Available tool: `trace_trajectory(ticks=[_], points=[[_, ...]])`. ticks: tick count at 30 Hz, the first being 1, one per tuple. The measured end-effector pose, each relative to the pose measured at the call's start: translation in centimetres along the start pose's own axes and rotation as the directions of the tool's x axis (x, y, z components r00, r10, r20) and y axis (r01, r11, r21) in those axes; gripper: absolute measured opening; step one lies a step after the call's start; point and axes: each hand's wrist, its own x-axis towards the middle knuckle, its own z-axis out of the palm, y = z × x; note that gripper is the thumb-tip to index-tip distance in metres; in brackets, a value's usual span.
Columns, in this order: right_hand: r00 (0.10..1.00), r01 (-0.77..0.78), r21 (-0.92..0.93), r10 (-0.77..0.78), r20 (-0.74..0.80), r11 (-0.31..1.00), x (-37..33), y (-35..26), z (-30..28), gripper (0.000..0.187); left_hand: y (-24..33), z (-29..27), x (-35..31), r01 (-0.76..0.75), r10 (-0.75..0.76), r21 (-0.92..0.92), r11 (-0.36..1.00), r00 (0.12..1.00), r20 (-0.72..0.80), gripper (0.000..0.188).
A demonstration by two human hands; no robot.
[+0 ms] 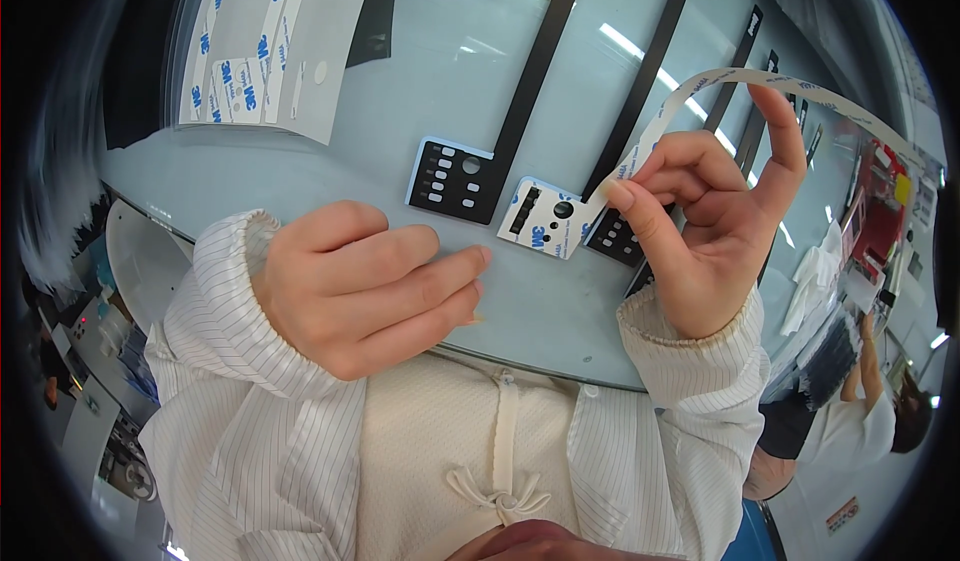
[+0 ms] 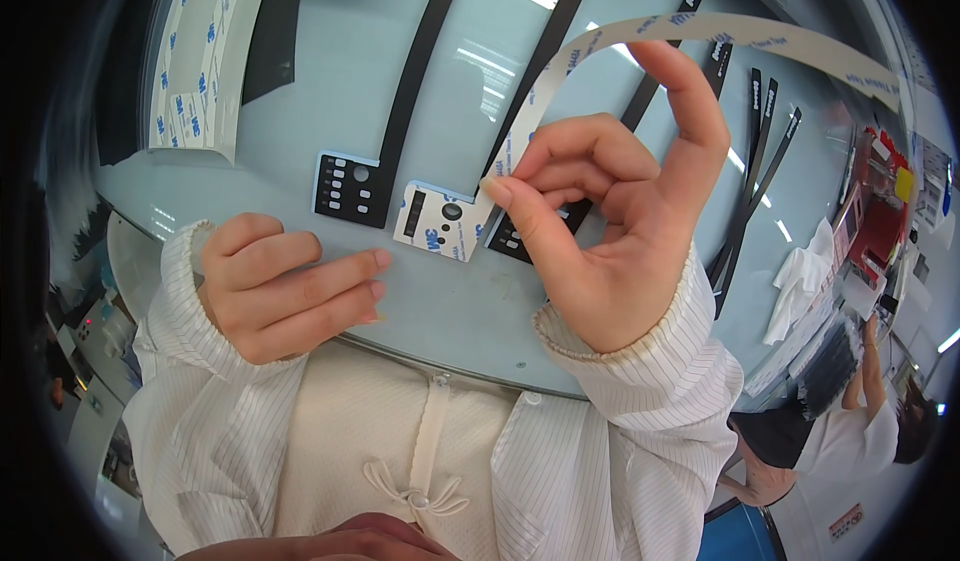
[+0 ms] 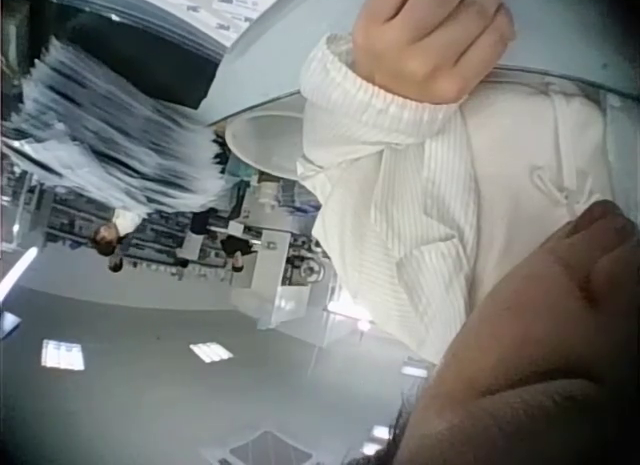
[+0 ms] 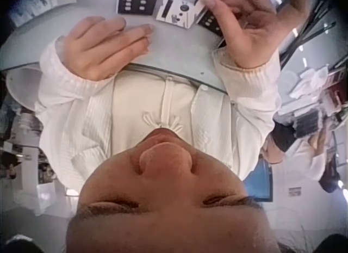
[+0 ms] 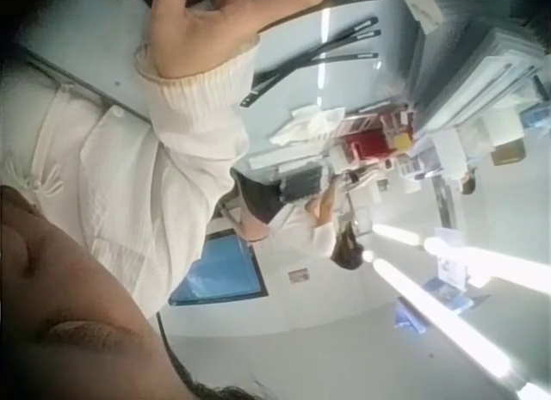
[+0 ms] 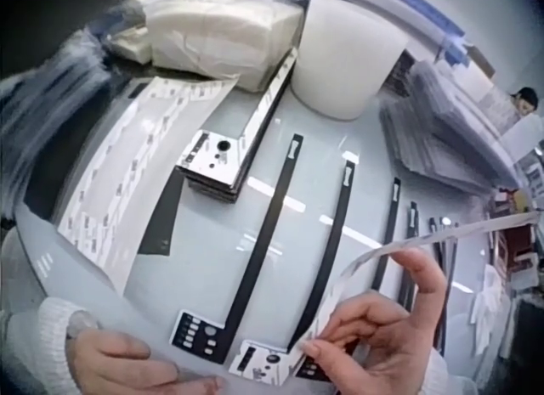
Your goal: Assembling small black plastic components by cleaning them with a cloth and applying adhesive labels.
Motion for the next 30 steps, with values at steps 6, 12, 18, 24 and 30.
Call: trace_trajectory(ticks=[6, 12, 18, 24, 30], points=[[1.0, 0.023, -0.024, -0.023, -0.009, 0.999, 0.03, 0.1, 0.15, 0.093, -0.01, -0.07, 0.0, 0.0, 0.0, 0.004, 1.0, 1.0, 0.003, 0.016], [1.0, 0.031, -0.011, -0.031, -0.001, 0.999, 0.1, 0.16, 0.15, 0.093, -0.13, -0.08, 0.0, -0.007, 0.007, 0.009, 1.0, 1.0, 0.005, 0.017], [0.999, 0.052, -0.009, -0.052, 0.013, 0.999, 0.13, 0.24, 0.14, 0.093, 0.05, -0.23, -0.09, -0.003, 0.002, 0.025, 1.0, 1.0, 0.021, 0.017], [0.999, 0.043, -0.017, -0.043, -0.001, 0.999, 0.11, 0.15, 0.23, 0.093, 0.2, 0.09, 0.2, 0.002, -0.003, 0.069, 0.998, 1.0, 0.015, 0.013], [0.998, 0.056, -0.04, -0.056, 0.004, 0.998, 0.11, 0.12, 0.2, 0.093, 0.48, -0.2, 0.47, 0.072, -0.075, 0.033, 0.997, 0.993, 0.089, 0.014]])
